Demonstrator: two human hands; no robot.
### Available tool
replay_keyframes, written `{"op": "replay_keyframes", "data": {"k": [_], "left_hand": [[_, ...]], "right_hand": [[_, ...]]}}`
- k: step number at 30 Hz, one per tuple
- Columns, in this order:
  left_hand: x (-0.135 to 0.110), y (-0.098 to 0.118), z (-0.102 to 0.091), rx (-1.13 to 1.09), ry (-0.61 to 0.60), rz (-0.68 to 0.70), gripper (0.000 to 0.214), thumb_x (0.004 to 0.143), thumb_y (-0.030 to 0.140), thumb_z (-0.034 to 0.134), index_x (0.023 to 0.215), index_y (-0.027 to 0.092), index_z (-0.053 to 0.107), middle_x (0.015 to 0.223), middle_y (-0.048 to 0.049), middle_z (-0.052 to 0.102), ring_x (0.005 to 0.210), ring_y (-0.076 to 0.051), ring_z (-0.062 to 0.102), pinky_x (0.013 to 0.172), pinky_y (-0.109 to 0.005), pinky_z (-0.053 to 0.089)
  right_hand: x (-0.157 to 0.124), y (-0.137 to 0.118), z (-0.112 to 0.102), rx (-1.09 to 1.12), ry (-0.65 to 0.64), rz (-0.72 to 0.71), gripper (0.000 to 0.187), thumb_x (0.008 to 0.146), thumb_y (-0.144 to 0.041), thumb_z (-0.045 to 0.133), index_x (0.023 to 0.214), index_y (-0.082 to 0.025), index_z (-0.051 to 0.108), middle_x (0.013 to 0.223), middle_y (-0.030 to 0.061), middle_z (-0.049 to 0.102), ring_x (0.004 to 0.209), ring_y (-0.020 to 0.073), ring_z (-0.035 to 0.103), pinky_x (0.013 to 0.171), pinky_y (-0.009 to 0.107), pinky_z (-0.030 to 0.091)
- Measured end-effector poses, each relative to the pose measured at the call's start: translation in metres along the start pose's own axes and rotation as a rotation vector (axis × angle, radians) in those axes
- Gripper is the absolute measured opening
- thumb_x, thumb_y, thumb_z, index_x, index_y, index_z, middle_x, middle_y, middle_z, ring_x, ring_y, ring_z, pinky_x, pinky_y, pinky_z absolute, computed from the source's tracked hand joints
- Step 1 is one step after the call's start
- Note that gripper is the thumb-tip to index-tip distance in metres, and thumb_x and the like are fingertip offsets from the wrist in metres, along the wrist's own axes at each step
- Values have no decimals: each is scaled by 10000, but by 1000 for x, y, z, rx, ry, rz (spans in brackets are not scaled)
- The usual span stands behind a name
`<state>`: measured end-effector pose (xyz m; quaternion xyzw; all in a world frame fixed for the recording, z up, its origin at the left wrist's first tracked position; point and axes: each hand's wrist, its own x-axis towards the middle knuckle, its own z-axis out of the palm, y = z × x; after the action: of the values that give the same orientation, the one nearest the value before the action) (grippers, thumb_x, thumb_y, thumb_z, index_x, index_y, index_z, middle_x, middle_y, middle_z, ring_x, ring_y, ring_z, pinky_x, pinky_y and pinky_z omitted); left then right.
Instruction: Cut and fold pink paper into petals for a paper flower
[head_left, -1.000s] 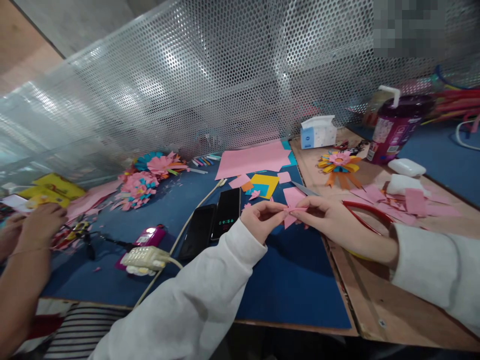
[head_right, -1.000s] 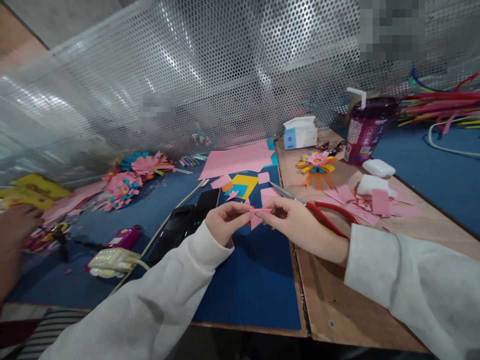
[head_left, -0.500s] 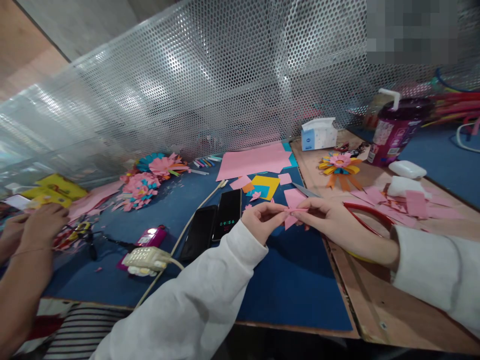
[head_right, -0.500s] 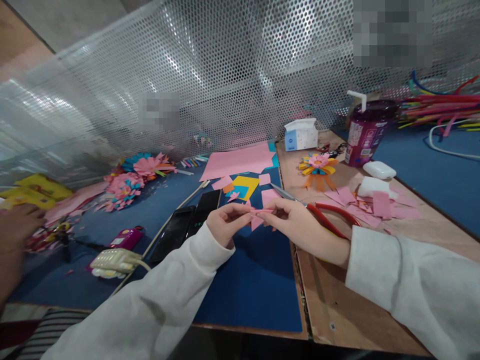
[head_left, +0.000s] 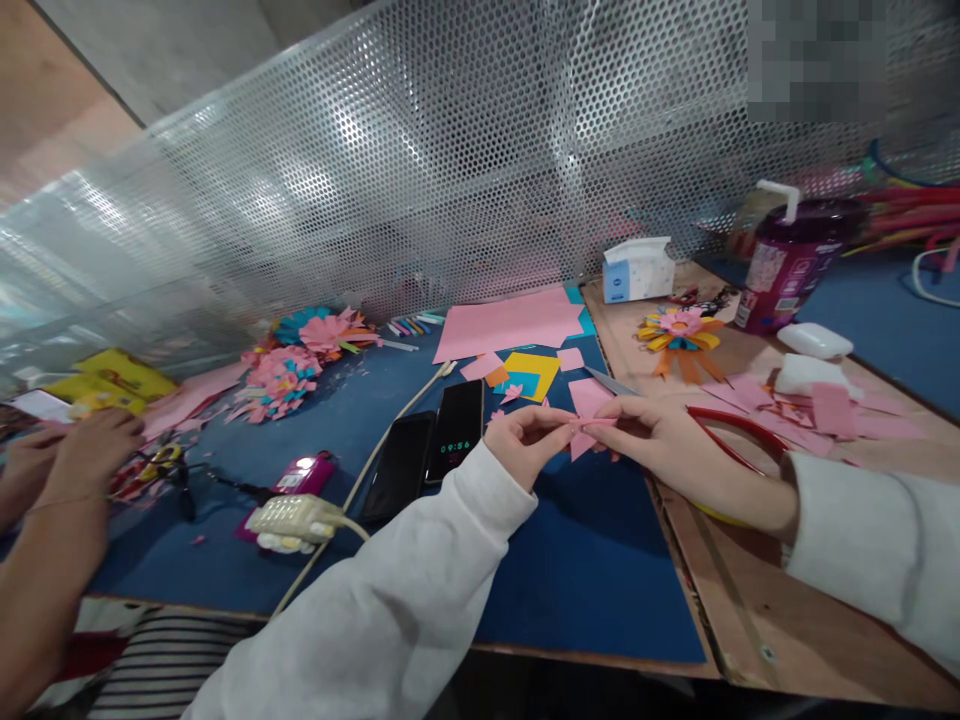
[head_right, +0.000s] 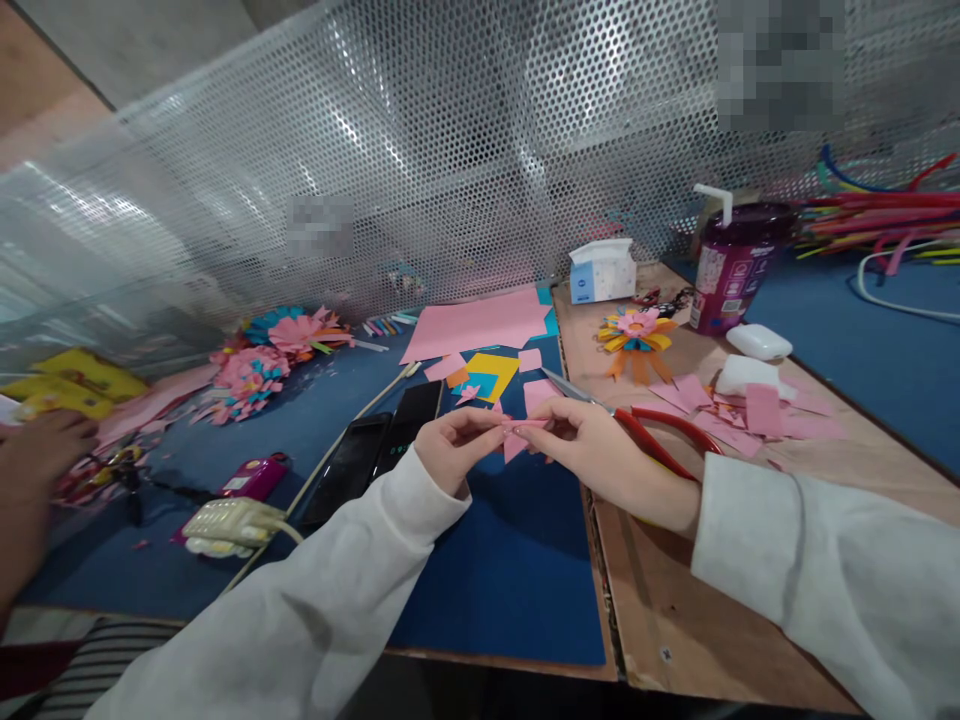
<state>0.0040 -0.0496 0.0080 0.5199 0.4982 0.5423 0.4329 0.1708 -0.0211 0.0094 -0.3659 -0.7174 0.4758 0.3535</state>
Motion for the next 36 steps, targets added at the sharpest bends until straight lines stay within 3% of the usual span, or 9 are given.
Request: {"op": "replay_keyframes", "data": {"k": [6, 17, 27, 29, 33, 36], "left_hand": [[0, 1, 1, 3, 36, 37, 140, 615, 265, 719, 703, 164, 677, 718, -38, 700, 655, -138, 645, 684, -299, 547], [-1, 5, 0, 72, 45, 65, 86, 635, 241, 699, 691, 176, 683, 697, -34, 692, 613, -125, 622, 663, -290, 533], [-2, 5, 1, 53, 63, 68, 116, 622, 260, 708, 685, 169, 674, 694, -36, 688, 607, -125, 617, 645, -287, 535], [0, 5, 1, 27, 82, 73, 126, 617, 267, 711, 683, 167, 671, 708, -40, 689, 617, -125, 616, 636, -282, 536], [7, 0, -4, -51, 161, 65, 181, 590, 297, 727, 688, 162, 656, 676, -28, 668, 608, -118, 599, 576, -259, 523], [11, -3, -7, -100, 167, 4, 226, 569, 316, 738, 701, 158, 646, 633, -13, 643, 567, -109, 577, 533, -252, 510]], "right_hand": [[0, -1, 0, -30, -1, 5, 348, 780, -488, 561, 842, -159, 657, 754, 58, 631, 681, 158, 573, 594, 263, 451], [2, 3, -3, 69, -22, 67, 342, 763, -474, 585, 786, -147, 681, 809, 74, 646, 714, 156, 571, 616, 260, 458], [1, 3, -5, 75, -19, 40, 383, 783, -500, 555, 715, -136, 654, 713, 51, 612, 592, 118, 526, 557, 245, 430], [1, 3, -5, 66, 28, 22, 411, 833, -501, 483, 770, -132, 650, 698, 50, 603, 567, 117, 521, 535, 246, 424], [3, 12, -5, -109, 253, -72, 366, 863, -417, 456, 1078, -157, 598, 724, 34, 607, 582, 132, 536, 550, 257, 448], [4, 22, -4, -408, 24, -212, 315, 837, -231, 453, 1107, -223, 616, 867, 39, 653, 711, 163, 597, 652, 285, 480]]}}
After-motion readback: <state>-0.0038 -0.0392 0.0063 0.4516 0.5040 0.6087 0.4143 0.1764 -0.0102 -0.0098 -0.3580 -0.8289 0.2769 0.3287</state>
